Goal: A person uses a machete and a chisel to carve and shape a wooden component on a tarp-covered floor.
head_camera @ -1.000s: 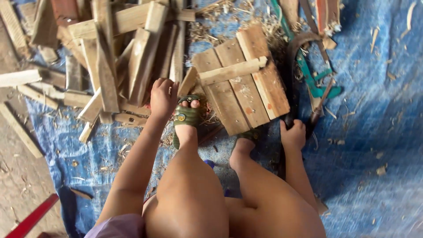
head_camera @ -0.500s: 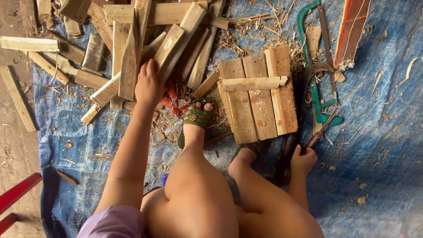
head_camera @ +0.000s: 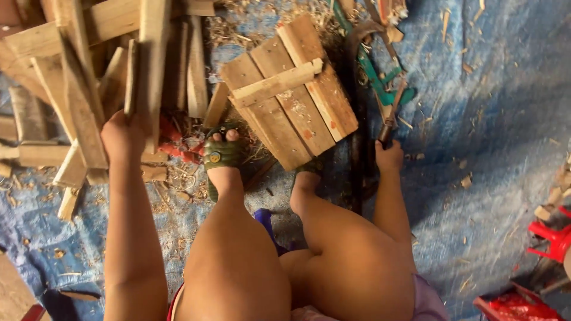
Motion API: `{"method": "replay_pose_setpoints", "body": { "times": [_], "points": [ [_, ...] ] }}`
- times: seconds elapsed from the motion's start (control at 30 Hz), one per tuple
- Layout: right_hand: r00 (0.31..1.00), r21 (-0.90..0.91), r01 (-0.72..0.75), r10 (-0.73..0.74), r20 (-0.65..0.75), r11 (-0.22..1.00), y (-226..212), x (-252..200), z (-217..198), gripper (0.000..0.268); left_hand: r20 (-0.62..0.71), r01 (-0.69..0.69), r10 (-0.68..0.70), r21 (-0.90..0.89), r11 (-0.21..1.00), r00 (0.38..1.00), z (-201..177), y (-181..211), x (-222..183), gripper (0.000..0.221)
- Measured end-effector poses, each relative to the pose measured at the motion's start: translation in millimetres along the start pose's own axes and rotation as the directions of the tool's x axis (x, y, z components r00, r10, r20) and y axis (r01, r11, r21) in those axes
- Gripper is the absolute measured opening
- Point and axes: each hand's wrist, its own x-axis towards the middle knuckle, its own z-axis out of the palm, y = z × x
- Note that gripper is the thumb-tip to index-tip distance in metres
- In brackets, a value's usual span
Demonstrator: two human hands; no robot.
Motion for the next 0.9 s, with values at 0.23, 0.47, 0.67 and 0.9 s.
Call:
{"method": "replay_pose_setpoints", "body": {
  "times": [0.23, 0.47, 0.67, 0.9],
  "points": [
    [0.993, 0.146, -0.074, 0.059, 0.105, 0.986, -49.9, -25.1, -30.8, 0.081, -0.104, -0.489, 0.509, 0.168, 0.856, 0.855, -59.4, 126.5, -70.9, 0.035],
    [0.994, 0.059, 0.091, -0.094, 0.052, 0.994, -37.9, -23.6, -45.4, 0.056, 0.038, -0.75, 0.774, 0.281, 0.598, 0.632, -1.0, 244.3, -151.0, 0.057],
    [0.96, 0.349, 0.141, -0.214, 0.179, 0.926, -76.4, -101.2, -151.9, 0.052, 0.346, -0.85, 0.779, 0.278, 0.447, 0.523, 36.1, 286.9, -151.1, 0.088],
    [0.729, -0.06, 0.517, -0.402, 0.555, 0.854, -162.5, -224.3, -285.4, 0.061, 0.263, -0.897, 0.882, 0.324, 0.3, 0.39, 56.1, 309.3, -117.7, 0.119]
  ]
}}
